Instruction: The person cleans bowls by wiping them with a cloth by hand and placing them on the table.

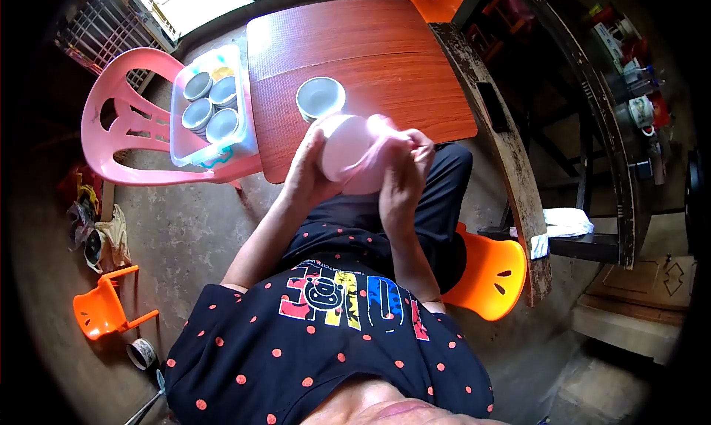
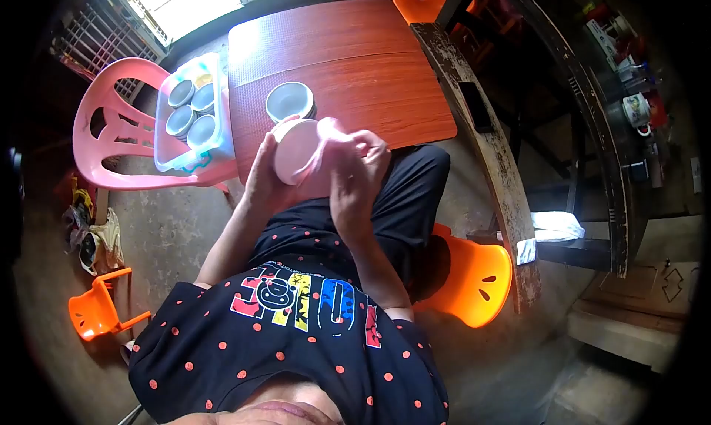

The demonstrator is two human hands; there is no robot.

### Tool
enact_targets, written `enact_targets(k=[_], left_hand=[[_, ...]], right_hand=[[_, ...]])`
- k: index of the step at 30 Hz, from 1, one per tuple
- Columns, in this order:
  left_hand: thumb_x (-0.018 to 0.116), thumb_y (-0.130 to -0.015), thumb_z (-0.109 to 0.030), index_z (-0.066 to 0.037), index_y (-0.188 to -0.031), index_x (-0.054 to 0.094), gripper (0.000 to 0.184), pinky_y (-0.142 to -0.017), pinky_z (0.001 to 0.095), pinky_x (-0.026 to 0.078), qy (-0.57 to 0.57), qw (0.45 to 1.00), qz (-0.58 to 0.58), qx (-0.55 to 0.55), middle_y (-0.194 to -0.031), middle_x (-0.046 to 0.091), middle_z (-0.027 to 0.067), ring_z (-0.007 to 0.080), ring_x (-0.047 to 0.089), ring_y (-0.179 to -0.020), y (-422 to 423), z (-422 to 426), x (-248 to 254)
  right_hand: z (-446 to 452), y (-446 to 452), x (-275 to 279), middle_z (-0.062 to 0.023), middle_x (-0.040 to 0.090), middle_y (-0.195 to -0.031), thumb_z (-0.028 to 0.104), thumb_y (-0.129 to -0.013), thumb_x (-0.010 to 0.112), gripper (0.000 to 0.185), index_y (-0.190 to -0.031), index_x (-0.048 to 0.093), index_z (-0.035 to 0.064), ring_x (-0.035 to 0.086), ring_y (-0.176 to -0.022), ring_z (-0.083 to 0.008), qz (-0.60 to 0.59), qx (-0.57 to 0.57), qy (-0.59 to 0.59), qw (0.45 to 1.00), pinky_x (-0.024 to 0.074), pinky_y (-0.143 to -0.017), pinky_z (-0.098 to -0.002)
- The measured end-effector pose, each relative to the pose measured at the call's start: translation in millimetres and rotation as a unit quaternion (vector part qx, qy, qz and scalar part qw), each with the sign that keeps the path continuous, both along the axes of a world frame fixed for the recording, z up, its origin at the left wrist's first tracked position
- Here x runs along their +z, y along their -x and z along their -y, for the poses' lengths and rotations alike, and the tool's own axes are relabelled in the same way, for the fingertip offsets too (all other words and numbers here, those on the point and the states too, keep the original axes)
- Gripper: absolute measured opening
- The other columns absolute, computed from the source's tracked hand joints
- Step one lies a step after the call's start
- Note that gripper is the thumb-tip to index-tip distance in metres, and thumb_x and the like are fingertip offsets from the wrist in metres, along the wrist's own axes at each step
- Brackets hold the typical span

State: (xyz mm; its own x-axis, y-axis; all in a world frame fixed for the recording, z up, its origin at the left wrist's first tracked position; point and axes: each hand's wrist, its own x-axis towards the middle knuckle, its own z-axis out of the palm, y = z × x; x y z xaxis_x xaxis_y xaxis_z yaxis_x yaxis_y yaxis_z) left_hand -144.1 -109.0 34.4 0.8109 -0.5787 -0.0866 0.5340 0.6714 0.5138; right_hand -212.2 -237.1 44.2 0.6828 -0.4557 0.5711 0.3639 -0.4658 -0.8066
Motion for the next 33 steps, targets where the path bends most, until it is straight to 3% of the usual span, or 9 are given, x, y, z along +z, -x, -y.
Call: enact_targets(k=[4, 12, 15, 17, 19, 22, 25, 29, 33], left_hand=[[0.054, -0.091, -0.046, -0.010, -0.139, 0.032, 0.064, -0.099, 0.0412, 0.044, -0.071, 0.983, 0.132, 0.103, -0.131, 0.046, 0.0165, 0.0272, 0.051, -0.117, 12.3, 12.4, -13.8], [0.062, -0.088, -0.027, -0.003, -0.127, 0.047, 0.049, -0.082, 0.0320, 0.051, -0.231, 0.968, 0.085, 0.042, -0.110, 0.059, 0.0124, 0.0193, 0.059, -0.097, -19.7, -27.1, 1.9], [0.063, -0.088, -0.030, -0.003, -0.123, 0.050, 0.046, -0.084, 0.0337, 0.051, -0.199, 0.976, 0.078, 0.036, -0.112, 0.058, 0.0144, 0.0220, 0.060, -0.101, -17.2, -26.4, 13.3], [0.061, -0.088, -0.032, -0.004, -0.123, 0.050, 0.046, -0.082, 0.0325, 0.051, -0.268, 0.931, 0.240, 0.065, -0.110, 0.057, 0.0129, 0.0204, 0.058, -0.099, -21.7, -28.9, -17.9], [0.058, -0.089, -0.035, -0.005, -0.123, 0.050, 0.047, -0.080, 0.0318, 0.049, -0.308, 0.885, 0.342, 0.077, -0.110, 0.056, 0.0109, 0.0190, 0.057, -0.098, -22.9, -22.5, -32.9], [0.059, -0.087, -0.042, -0.007, -0.125, 0.048, 0.053, -0.084, 0.0373, 0.047, -0.236, 0.971, 0.046, -0.008, -0.113, 0.054, 0.0095, 0.0192, 0.053, -0.104, -14.8, -17.5, 12.9], [0.059, -0.088, -0.036, -0.006, -0.121, 0.053, 0.045, -0.084, 0.0358, 0.048, -0.336, 0.937, 0.093, 0.017, -0.111, 0.055, 0.0107, 0.0194, 0.054, -0.105, -16.1, -12.0, 27.2], [0.064, -0.085, -0.035, -0.004, -0.120, 0.054, 0.048, -0.088, 0.0326, 0.047, -0.283, 0.943, 0.166, 0.046, -0.110, 0.058, 0.0104, 0.0184, 0.055, -0.105, -22.8, -1.8, 4.5], [0.067, -0.080, -0.022, -0.007, -0.125, 0.051, 0.050, -0.095, 0.0352, 0.046, -0.310, 0.892, 0.300, 0.134, -0.113, 0.058, 0.0115, 0.0206, 0.055, -0.109, -18.4, 25.2, 3.7]], right_hand=[[-27.2, 4.5, -16.3, -0.0273, 0.043, -0.131, 0.040, -0.100, 0.038, 0.059, -0.140, 0.030, -0.0034, 0.043, -0.126, -0.0376, -0.135, 0.216, -0.137, 0.957, 0.0391, -0.098, -0.0392], [-10.7, -25.3, -32.7, -0.0178, 0.050, -0.129, 0.031, -0.085, 0.064, 0.054, -0.130, 0.047, 0.0071, 0.046, -0.122, -0.0349, -0.077, 0.178, 0.448, 0.873, 0.0324, -0.103, -0.0510], [-22.8, -17.9, -41.3, -0.0174, 0.054, -0.124, 0.026, -0.084, 0.066, 0.049, -0.127, 0.051, 0.0070, 0.049, -0.118, -0.0359, -0.048, 0.196, 0.315, 0.927, 0.0345, -0.103, -0.0479], [-28.7, -1.9, -30.0, -0.0212, 0.056, -0.114, 0.019, -0.086, 0.063, 0.039, -0.121, 0.052, 0.0026, 0.052, -0.111, -0.0397, -0.181, 0.348, -0.063, 0.918, 0.0398, -0.096, -0.0454], [-22.0, -2.3, -28.4, -0.0216, 0.055, -0.112, 0.025, -0.088, 0.062, 0.037, -0.117, 0.053, 0.0025, 0.055, -0.104, -0.0396, -0.168, 0.382, -0.070, 0.906, 0.0424, -0.093, -0.0450], [-14.0, -19.2, -26.8, -0.0194, 0.054, -0.109, 0.035, -0.085, 0.062, 0.043, -0.114, 0.053, 0.0040, 0.054, -0.102, -0.0378, -0.099, 0.228, 0.371, 0.895, 0.0435, -0.092, -0.0467], [-12.2, -23.0, -33.0, -0.0192, 0.054, -0.121, 0.032, -0.087, 0.060, 0.048, -0.123, 0.051, 0.0021, 0.051, -0.115, -0.0386, -0.068, 0.172, 0.411, 0.892, 0.0390, -0.100, -0.0454], [-5.9, -4.3, -45.0, -0.0117, 0.058, -0.117, 0.037, -0.097, 0.047, 0.048, -0.126, 0.048, -0.0007, 0.059, -0.104, -0.0190, -0.166, 0.355, -0.181, 0.902, 0.0480, -0.087, -0.0325], [10.1, -18.8, 1.8, -0.0106, 0.055, -0.122, 0.031, -0.097, 0.045, 0.044, -0.131, 0.043, 0.0032, 0.055, -0.113, -0.0219, -0.117, 0.263, -0.682, 0.672, 0.0470, -0.093, -0.0372]])
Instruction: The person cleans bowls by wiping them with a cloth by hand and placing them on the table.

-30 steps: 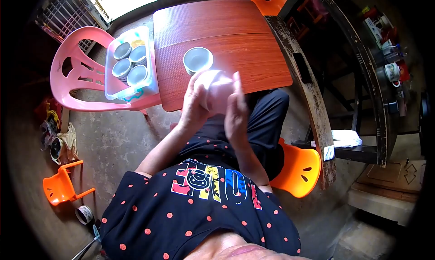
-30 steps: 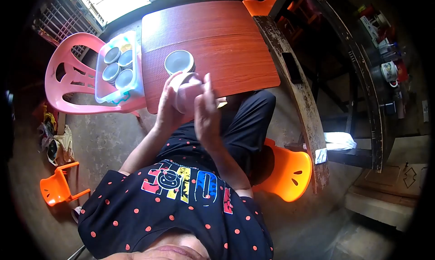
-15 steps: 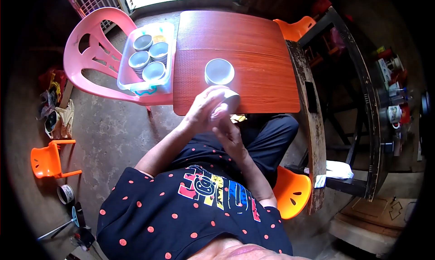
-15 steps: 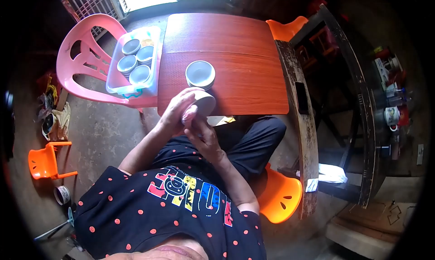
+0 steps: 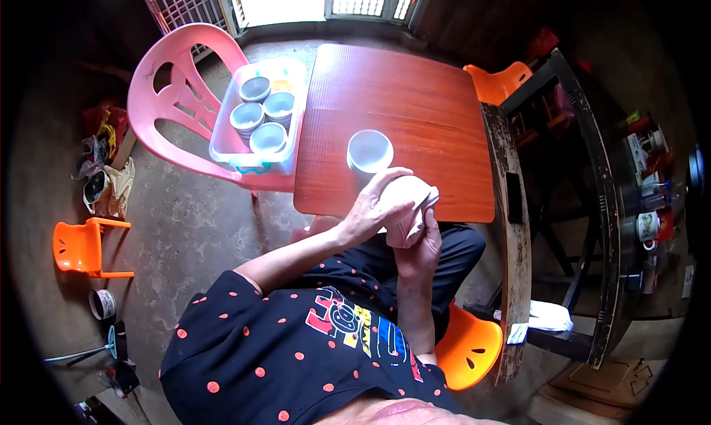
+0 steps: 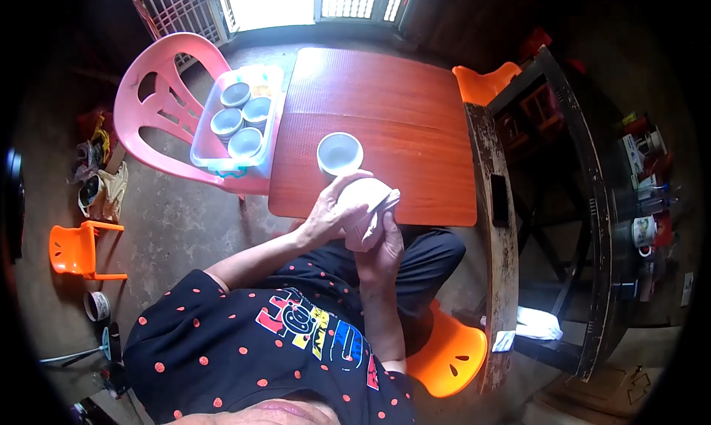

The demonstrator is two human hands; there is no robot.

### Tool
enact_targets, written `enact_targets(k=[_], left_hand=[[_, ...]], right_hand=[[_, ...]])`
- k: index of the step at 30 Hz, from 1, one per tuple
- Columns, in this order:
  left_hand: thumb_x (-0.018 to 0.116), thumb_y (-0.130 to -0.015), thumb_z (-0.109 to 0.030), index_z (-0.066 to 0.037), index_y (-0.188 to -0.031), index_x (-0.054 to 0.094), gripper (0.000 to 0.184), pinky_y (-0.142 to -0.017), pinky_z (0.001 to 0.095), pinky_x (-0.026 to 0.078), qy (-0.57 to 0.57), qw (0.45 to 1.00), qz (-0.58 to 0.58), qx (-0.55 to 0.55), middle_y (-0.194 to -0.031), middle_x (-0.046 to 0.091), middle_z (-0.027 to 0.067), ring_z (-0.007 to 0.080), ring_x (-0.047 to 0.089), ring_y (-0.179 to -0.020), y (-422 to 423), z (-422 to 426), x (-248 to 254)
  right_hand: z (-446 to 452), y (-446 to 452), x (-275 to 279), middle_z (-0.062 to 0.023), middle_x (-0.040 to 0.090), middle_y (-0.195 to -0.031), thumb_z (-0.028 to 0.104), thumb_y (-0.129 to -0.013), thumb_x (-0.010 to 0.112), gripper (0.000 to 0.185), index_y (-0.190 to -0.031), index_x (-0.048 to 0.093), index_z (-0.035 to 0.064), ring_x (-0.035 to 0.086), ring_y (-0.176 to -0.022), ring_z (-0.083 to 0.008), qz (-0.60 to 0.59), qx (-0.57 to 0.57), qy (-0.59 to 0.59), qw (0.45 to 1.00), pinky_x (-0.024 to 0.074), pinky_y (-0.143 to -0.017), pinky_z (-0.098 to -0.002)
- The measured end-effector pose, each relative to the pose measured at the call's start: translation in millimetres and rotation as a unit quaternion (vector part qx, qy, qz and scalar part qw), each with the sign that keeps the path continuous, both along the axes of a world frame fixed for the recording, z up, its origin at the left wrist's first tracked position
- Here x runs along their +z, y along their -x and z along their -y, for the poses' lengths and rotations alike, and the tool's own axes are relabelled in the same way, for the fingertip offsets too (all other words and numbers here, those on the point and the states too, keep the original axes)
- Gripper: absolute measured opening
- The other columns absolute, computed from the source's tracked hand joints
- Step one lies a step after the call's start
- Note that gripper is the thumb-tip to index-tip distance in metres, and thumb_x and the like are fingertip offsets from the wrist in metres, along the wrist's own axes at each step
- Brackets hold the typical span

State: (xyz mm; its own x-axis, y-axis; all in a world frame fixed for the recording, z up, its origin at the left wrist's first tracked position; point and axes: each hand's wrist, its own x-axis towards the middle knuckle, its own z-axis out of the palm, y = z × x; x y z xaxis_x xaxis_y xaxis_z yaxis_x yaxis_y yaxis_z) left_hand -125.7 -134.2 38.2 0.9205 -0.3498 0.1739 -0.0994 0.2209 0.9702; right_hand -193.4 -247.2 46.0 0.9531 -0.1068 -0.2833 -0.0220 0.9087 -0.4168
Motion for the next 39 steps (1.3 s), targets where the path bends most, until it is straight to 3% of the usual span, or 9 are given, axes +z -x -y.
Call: enact_targets(k=[4, 7, 10, 15, 20, 25, 29, 34, 39], left_hand=[[0.067, -0.082, -0.024, -0.008, -0.122, 0.053, 0.045, -0.091, 0.0334, 0.046, 0.025, 0.997, -0.042, -0.061, -0.111, 0.057, 0.0106, 0.0200, 0.055, -0.107, -14.1, 10.2, 19.5], [0.069, -0.086, -0.028, -0.008, -0.120, 0.050, 0.044, -0.053, 0.0224, 0.047, 0.057, 0.963, -0.208, -0.160, -0.087, 0.057, 0.0064, 0.0103, 0.056, -0.066, -21.1, 9.7, 42.4], [0.068, -0.086, -0.028, -0.006, -0.122, 0.050, 0.046, -0.052, 0.0236, 0.047, 0.019, 0.974, -0.182, -0.134, -0.088, 0.057, 0.0072, 0.0108, 0.056, -0.064, -24.5, 18.5, 47.0], [0.064, -0.083, -0.017, -0.001, -0.122, 0.052, 0.044, -0.092, 0.0326, 0.045, -0.026, 0.996, 0.089, 0.011, -0.111, 0.055, 0.0117, 0.0205, 0.055, -0.104, -17.8, 42.1, 7.0], [0.051, -0.092, -0.033, 0.000, -0.120, 0.051, 0.043, -0.090, 0.0331, 0.045, 0.019, 0.980, -0.137, -0.141, -0.110, 0.057, 0.0131, 0.0195, 0.058, -0.100, -36.9, 48.9, 9.0], [0.057, -0.088, -0.048, -0.011, -0.141, 0.033, 0.068, -0.098, 0.0358, 0.042, 0.013, 0.930, -0.241, -0.277, -0.129, 0.049, 0.0114, 0.0216, 0.049, -0.118, -47.1, 48.2, 13.1], [0.064, -0.083, -0.024, -0.005, -0.134, 0.044, 0.058, -0.099, 0.0335, 0.042, 0.053, 0.973, -0.101, -0.202, -0.127, 0.051, 0.0110, 0.0189, 0.050, -0.117, -38.6, 58.3, 4.5], [0.060, -0.085, -0.031, 0.001, -0.117, 0.056, 0.045, -0.078, 0.0280, 0.050, 0.043, 0.943, -0.261, -0.205, -0.103, 0.064, 0.0097, 0.0165, 0.062, -0.091, -55.0, 51.9, 11.8], [0.056, -0.090, -0.035, -0.001, -0.105, 0.061, 0.038, -0.067, 0.0320, 0.056, 0.073, 0.869, -0.439, -0.216, -0.091, 0.067, 0.0138, 0.0217, 0.067, -0.077, -61.3, 54.0, -12.6]], right_hand=[[9.2, 10.1, -58.6, -0.0133, 0.056, -0.120, 0.014, -0.091, 0.047, 0.035, -0.124, 0.048, 0.0019, 0.055, -0.112, -0.0251, 0.108, -0.021, 0.436, 0.893, 0.0426, -0.099, -0.0363], [29.0, -2.1, -21.3, -0.0199, 0.055, -0.117, 0.004, -0.082, 0.055, 0.035, -0.118, 0.053, 0.0036, 0.051, -0.112, -0.0360, 0.233, -0.026, 0.875, 0.423, 0.0385, -0.101, -0.0424], [28.2, -4.4, -15.6, -0.0201, 0.055, -0.116, 0.007, -0.081, 0.057, 0.034, -0.115, 0.053, 0.0029, 0.051, -0.111, -0.0381, 0.179, -0.060, 0.902, 0.388, 0.0377, -0.100, -0.0443], [20.6, 2.9, 21.5, -0.0094, 0.050, -0.123, 0.027, -0.087, 0.045, 0.051, -0.131, 0.039, 0.0015, 0.050, -0.114, -0.0185, 0.127, 0.019, 0.129, 0.983, 0.0405, -0.096, -0.0340], [31.3, -10.3, -23.7, -0.0223, 0.054, -0.113, 0.003, -0.083, 0.059, 0.037, -0.119, 0.051, -0.0010, 0.057, -0.105, -0.0303, 0.228, -0.152, 0.823, 0.498, 0.0466, -0.087, -0.0363], [48.8, 0.8, -35.4, -0.0190, 0.064, -0.099, 0.001, -0.083, 0.062, 0.030, -0.112, 0.058, 0.0015, 0.063, -0.091, -0.0343, 0.161, -0.145, 0.799, 0.561, 0.0502, -0.084, -0.0417], [32.4, 3.0, 0.6, -0.0020, 0.066, -0.092, 0.008, -0.092, 0.059, 0.020, -0.110, 0.058, -0.0001, 0.062, -0.080, -0.0081, 0.018, -0.065, 0.322, 0.944, 0.0510, -0.075, -0.0234], [52.7, -9.1, -27.1, -0.0147, 0.054, -0.124, 0.020, -0.092, 0.055, 0.038, -0.128, 0.047, 0.0082, 0.049, -0.121, -0.0328, 0.198, -0.099, 0.915, 0.338, 0.0354, -0.105, -0.0417], [55.2, -2.1, -37.0, -0.0183, 0.052, -0.123, 0.034, -0.085, 0.063, 0.055, -0.128, 0.045, 0.0062, 0.047, -0.121, -0.0346, 0.218, -0.011, 0.876, 0.430, 0.0322, -0.105, -0.0494]])
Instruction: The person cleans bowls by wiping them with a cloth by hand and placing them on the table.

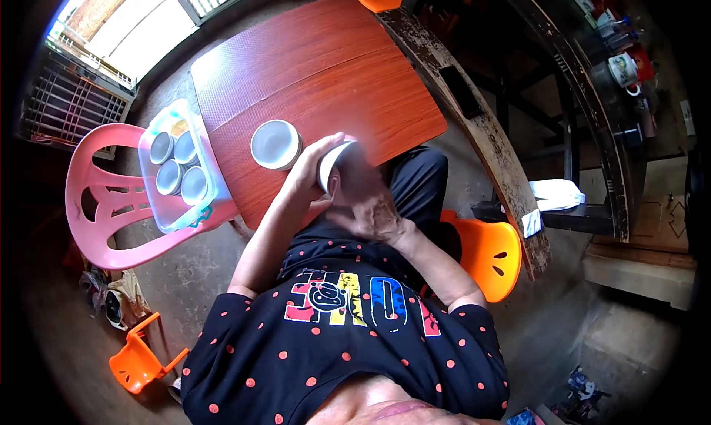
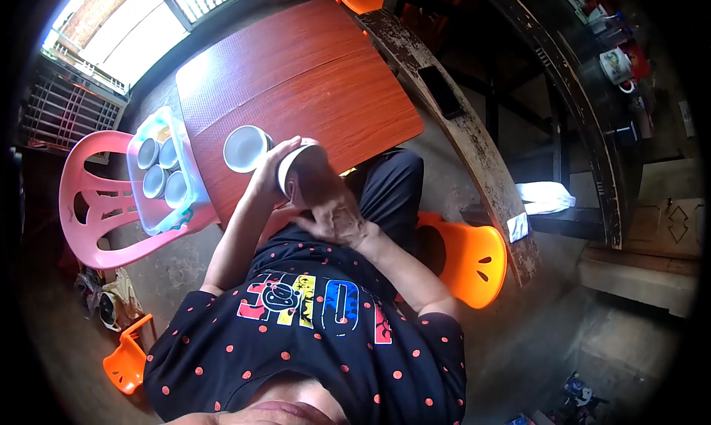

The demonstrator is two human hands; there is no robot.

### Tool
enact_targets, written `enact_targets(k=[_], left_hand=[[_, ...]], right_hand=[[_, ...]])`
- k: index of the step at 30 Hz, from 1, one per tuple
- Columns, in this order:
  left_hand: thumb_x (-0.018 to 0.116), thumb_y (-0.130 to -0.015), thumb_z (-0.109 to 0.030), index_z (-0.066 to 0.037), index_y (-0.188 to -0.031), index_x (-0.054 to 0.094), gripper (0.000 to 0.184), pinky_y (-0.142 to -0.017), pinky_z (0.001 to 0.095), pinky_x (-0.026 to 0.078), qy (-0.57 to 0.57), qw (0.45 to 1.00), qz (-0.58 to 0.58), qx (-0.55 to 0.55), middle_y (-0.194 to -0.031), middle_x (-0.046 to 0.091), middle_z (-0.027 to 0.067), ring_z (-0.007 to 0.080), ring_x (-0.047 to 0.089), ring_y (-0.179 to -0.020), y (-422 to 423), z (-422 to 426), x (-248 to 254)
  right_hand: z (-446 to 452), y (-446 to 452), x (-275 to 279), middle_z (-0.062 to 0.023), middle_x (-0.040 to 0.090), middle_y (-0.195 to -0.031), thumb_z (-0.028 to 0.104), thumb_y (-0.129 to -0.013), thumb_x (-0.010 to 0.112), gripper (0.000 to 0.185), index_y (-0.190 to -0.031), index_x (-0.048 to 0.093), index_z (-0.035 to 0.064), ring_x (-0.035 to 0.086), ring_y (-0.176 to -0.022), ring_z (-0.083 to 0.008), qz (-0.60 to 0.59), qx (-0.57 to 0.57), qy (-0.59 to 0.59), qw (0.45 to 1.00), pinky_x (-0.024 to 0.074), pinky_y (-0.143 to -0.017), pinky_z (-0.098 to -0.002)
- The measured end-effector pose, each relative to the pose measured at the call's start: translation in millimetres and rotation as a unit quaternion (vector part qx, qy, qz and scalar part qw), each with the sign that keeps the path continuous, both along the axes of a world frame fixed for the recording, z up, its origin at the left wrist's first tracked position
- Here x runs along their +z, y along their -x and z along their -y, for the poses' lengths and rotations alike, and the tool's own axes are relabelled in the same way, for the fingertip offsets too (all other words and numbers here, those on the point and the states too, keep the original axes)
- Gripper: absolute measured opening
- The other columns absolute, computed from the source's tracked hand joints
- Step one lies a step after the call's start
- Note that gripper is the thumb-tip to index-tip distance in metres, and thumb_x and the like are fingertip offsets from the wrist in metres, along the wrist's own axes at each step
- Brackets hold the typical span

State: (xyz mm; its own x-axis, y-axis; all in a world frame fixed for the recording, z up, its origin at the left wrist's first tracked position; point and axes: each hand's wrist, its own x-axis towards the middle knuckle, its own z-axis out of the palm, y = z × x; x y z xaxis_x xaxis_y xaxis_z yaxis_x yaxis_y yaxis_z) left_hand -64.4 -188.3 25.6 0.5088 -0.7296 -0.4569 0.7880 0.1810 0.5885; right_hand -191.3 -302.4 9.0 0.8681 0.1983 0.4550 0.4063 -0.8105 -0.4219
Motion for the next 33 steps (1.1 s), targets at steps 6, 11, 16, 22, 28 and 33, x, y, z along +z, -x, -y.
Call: enact_targets(k=[6, 11, 16, 22, 28, 33], left_hand=[[0.056, -0.090, -0.036, -0.005, -0.107, 0.058, 0.035, -0.065, 0.0336, 0.055, -0.026, 0.995, -0.099, -0.015, -0.093, 0.066, 0.0129, 0.0216, 0.065, -0.077, 12.6, 3.0, 20.5], [0.058, -0.088, -0.031, -0.003, -0.109, 0.058, 0.035, -0.072, 0.0312, 0.053, -0.036, 0.962, 0.270, 0.032, -0.091, 0.064, 0.0107, 0.0186, 0.064, -0.083, 18.7, 8.1, -12.0], [0.059, -0.082, -0.022, 0.001, -0.116, 0.056, 0.041, -0.093, 0.0351, 0.045, -0.087, 0.804, 0.567, 0.157, -0.113, 0.058, 0.0149, 0.0254, 0.058, -0.106, 34.4, 13.6, -4.0], [0.050, -0.092, -0.031, 0.000, -0.111, 0.058, 0.037, -0.070, 0.0252, 0.050, 0.031, 0.995, 0.095, -0.005, -0.098, 0.062, 0.0100, 0.0135, 0.060, -0.082, 1.5, 11.7, 1.9], [0.057, -0.091, -0.024, 0.001, -0.112, 0.059, 0.033, -0.085, 0.0259, 0.047, 0.042, 0.932, 0.339, 0.119, -0.105, 0.063, 0.0080, 0.0131, 0.059, -0.098, 25.8, 20.9, -6.2], [0.046, -0.096, -0.036, -0.001, -0.112, 0.060, 0.040, -0.081, 0.0262, 0.048, -0.036, 0.876, 0.480, -0.016, -0.104, 0.062, 0.0091, 0.0143, 0.060, -0.090, -1.6, 17.9, -8.4]], right_hand=[[0.7, -1.0, 6.1, -0.0184, 0.057, -0.117, 0.037, -0.084, 0.064, 0.049, -0.120, 0.053, 0.0059, 0.053, -0.112, -0.0360, 0.009, -0.031, -0.047, 0.998, 0.0384, -0.098, -0.0497], [-12.6, 13.5, 10.5, -0.0180, 0.062, -0.098, 0.029, -0.096, 0.050, 0.031, -0.107, 0.060, 0.0013, 0.061, -0.091, -0.0311, -0.130, -0.050, -0.367, 0.920, 0.0467, -0.078, -0.0399], [-0.5, -2.4, 22.5, -0.0007, 0.057, -0.082, 0.038, -0.099, 0.045, 0.033, -0.103, 0.058, 0.0080, 0.055, -0.071, -0.0084, -0.119, -0.038, -0.761, 0.636, 0.0442, -0.061, -0.0254], [-21.3, 0.5, 6.3, -0.0232, 0.062, -0.100, 0.016, -0.096, 0.052, 0.028, -0.111, 0.054, -0.0067, 0.064, -0.090, -0.0350, 0.103, -0.089, -0.086, 0.987, 0.0491, -0.078, -0.0376], [-19.6, 11.6, -10.8, -0.0075, 0.062, -0.097, 0.023, -0.097, 0.052, 0.030, -0.109, 0.058, -0.0043, 0.061, -0.086, -0.0144, -0.122, -0.130, -0.748, 0.639, 0.0494, -0.078, -0.0291], [-24.1, 4.0, 1.6, -0.0161, 0.062, -0.106, 0.007, -0.089, 0.063, 0.036, -0.120, 0.049, -0.0056, 0.062, -0.097, -0.0211, 0.066, -0.131, -0.107, 0.983, 0.0489, -0.084, -0.0312]])
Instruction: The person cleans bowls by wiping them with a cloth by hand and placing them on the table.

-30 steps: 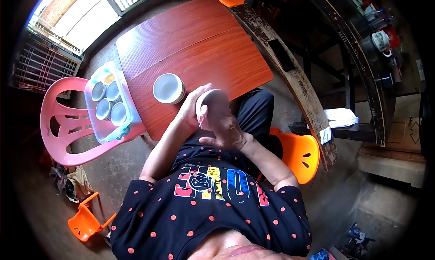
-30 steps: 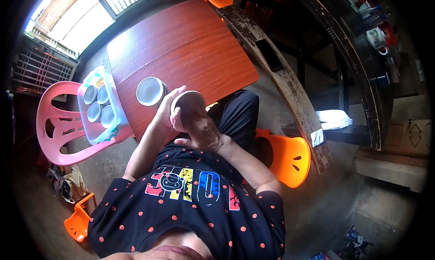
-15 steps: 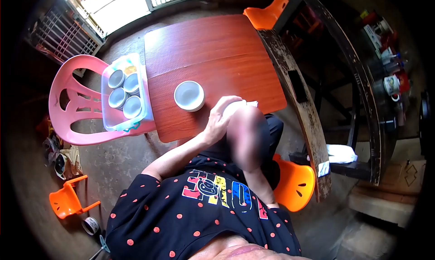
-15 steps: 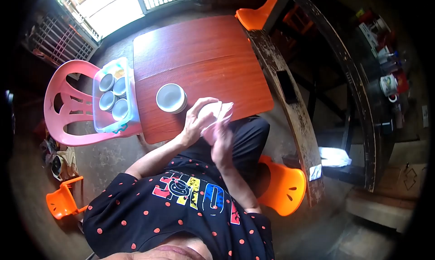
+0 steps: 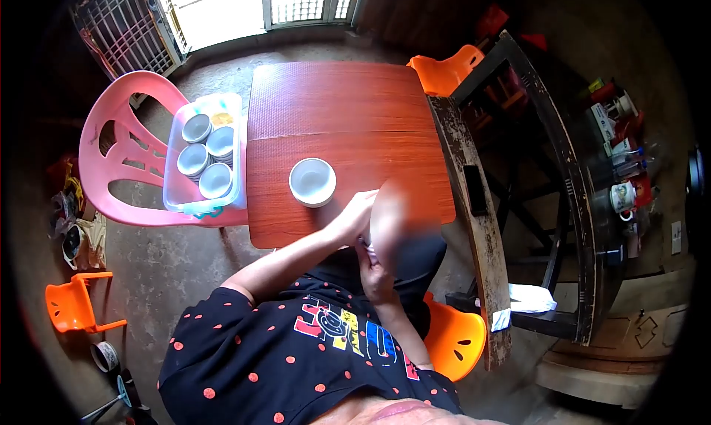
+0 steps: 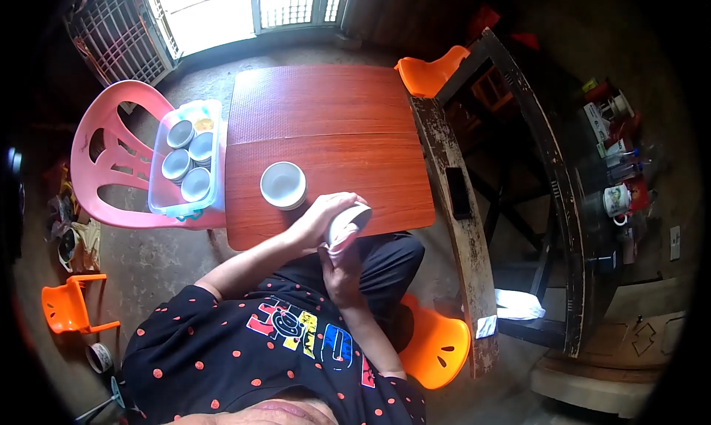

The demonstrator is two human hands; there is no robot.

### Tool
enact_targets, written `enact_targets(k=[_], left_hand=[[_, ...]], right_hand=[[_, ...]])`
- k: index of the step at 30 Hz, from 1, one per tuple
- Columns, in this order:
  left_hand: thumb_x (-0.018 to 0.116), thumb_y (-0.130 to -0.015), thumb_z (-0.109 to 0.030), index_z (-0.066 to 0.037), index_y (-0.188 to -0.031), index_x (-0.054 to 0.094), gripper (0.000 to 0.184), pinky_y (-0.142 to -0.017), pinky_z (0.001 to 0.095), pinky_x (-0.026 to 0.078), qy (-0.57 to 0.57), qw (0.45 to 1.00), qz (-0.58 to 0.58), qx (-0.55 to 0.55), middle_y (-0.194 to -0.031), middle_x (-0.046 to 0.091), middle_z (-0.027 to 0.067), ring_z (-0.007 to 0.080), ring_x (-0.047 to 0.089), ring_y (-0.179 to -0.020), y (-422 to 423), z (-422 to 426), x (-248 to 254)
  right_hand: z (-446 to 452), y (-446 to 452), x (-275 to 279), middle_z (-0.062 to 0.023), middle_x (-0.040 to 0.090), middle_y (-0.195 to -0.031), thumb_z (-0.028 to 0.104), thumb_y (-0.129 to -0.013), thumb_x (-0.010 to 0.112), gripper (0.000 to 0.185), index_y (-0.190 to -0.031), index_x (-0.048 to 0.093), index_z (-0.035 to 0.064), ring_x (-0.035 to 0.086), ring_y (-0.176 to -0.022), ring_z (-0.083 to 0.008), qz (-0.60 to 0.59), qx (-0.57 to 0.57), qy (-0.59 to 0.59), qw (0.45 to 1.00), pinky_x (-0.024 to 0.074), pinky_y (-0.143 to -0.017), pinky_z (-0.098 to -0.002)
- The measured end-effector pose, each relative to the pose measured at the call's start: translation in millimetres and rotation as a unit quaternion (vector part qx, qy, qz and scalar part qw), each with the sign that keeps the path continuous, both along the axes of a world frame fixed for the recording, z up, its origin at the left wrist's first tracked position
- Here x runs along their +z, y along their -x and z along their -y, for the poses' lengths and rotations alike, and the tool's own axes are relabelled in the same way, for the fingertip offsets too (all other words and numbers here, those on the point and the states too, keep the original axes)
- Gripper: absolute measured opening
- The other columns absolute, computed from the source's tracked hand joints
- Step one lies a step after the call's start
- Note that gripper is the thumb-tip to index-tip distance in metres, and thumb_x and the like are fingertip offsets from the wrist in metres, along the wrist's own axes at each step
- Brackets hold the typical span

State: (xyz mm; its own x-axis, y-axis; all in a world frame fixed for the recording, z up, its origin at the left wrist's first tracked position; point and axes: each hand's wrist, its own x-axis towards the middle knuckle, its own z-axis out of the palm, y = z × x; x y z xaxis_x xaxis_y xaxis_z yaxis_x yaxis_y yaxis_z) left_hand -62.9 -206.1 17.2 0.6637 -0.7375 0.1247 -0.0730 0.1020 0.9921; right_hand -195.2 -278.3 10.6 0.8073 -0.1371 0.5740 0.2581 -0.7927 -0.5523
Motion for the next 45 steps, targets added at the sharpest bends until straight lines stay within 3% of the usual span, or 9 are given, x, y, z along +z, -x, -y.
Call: enact_targets(k=[4, 8, 11, 15, 21, 26, 32, 41, 45], left_hand=[[0.055, -0.091, -0.047, -0.009, -0.141, 0.034, 0.066, -0.094, 0.0345, 0.045, 0.058, 0.922, -0.371, -0.096, -0.119, 0.055, 0.0124, 0.0188, 0.051, -0.114, 3.8, -10.6, 29.0], [0.070, -0.082, -0.033, -0.008, -0.134, 0.047, 0.062, -0.101, 0.0368, 0.040, 0.117, 0.985, -0.126, 0.033, -0.128, 0.053, 0.0118, 0.0197, 0.050, -0.118, 20.9, -4.9, 23.0], [0.065, -0.084, -0.026, -0.001, -0.109, 0.063, 0.035, -0.084, 0.0301, 0.049, 0.127, 0.962, -0.239, 0.042, -0.101, 0.064, 0.0069, 0.0153, 0.061, -0.094, 17.2, -3.3, 26.6], [0.056, -0.091, -0.031, -0.003, -0.104, 0.062, 0.031, -0.069, 0.0287, 0.053, 0.027, 0.911, -0.410, -0.020, -0.092, 0.065, 0.0065, 0.0149, 0.063, -0.081, 2.5, -6.4, 10.8], [0.058, -0.090, -0.032, -0.003, -0.102, 0.060, 0.031, -0.064, 0.0309, 0.053, 0.032, 0.896, -0.441, 0.035, -0.089, 0.062, 0.0105, 0.0180, 0.063, -0.076, 10.3, -2.2, 5.9], [0.060, -0.085, -0.021, 0.002, -0.112, 0.060, 0.035, -0.092, 0.0287, 0.045, 0.073, 0.989, -0.038, 0.127, -0.109, 0.062, 0.0098, 0.0166, 0.058, -0.102, 36.9, -0.8, 9.6], [0.060, -0.086, -0.025, 0.000, -0.105, 0.062, 0.032, -0.068, 0.0267, 0.052, 0.072, 0.964, -0.256, 0.017, -0.090, 0.064, 0.0091, 0.0154, 0.063, -0.079, 7.9, 2.2, 21.1], [0.063, -0.085, -0.043, -0.013, -0.130, 0.051, 0.055, -0.111, 0.0511, 0.023, 0.002, 0.963, 0.270, 0.018, -0.142, 0.038, 0.0134, 0.0354, 0.028, -0.136, 13.7, -5.9, 1.5], [0.032, -0.093, -0.064, -0.009, -0.136, 0.041, 0.071, -0.104, 0.0479, 0.034, -0.014, 0.910, -0.413, -0.035, -0.140, 0.042, 0.0178, 0.0290, 0.040, -0.128, 7.9, -2.2, 8.1]], right_hand=[[19.0, 3.1, 1.9, -0.0116, 0.067, -0.089, 0.007, -0.087, 0.066, 0.031, -0.113, 0.056, -0.0056, 0.066, -0.075, -0.0227, -0.028, 0.010, -0.126, 0.992, 0.0515, -0.073, -0.0298], [16.1, 4.2, 33.5, -0.0049, 0.065, -0.092, 0.016, -0.090, 0.063, 0.030, -0.113, 0.058, -0.0028, 0.064, -0.081, -0.0123, -0.102, 0.073, -0.666, 0.735, 0.0499, -0.073, -0.0227], [-4.8, 3.5, 30.7, -0.0171, 0.058, -0.112, 0.016, -0.091, 0.061, 0.034, -0.117, 0.053, -0.0040, 0.059, -0.103, -0.0289, -0.010, 0.025, -0.172, 0.985, 0.0461, -0.092, -0.0363], [58.1, -2.9, -25.9, -0.0218, 0.050, -0.122, 0.025, -0.091, 0.055, 0.045, -0.125, 0.045, -0.0031, 0.046, -0.118, -0.0378, -0.113, 0.014, 0.468, 0.876, 0.0336, -0.103, -0.0512], [13.5, 18.1, -8.0, -0.0237, 0.045, -0.130, 0.034, -0.093, 0.055, 0.057, -0.132, 0.040, -0.0043, 0.040, -0.126, -0.0389, -0.106, 0.091, -0.070, 0.988, 0.0299, -0.107, -0.0456], [9.1, 0.7, 37.4, -0.0063, 0.059, -0.105, 0.036, -0.102, 0.033, 0.043, -0.127, 0.047, 0.0036, 0.057, -0.091, -0.0144, -0.063, 0.015, -0.762, 0.645, 0.0467, -0.071, -0.0295], [-11.3, 6.8, -26.7, -0.0270, 0.058, -0.102, -0.001, -0.089, 0.056, 0.027, -0.115, 0.050, -0.0060, 0.061, -0.098, -0.0395, 0.057, -0.006, -0.047, 0.997, 0.0487, -0.081, -0.0392], [26.0, -7.3, 29.6, -0.0054, 0.061, -0.092, 0.025, -0.094, 0.056, 0.033, -0.115, 0.053, -0.0009, 0.060, -0.075, -0.0115, -0.078, -0.014, -0.718, 0.691, 0.0462, -0.057, -0.0212], [21.0, 5.6, 24.3, -0.0148, 0.064, -0.092, 0.018, -0.092, 0.060, 0.029, -0.111, 0.056, -0.0032, 0.065, -0.077, -0.0238, -0.054, -0.031, -0.223, 0.973, 0.0528, -0.069, -0.0334]])
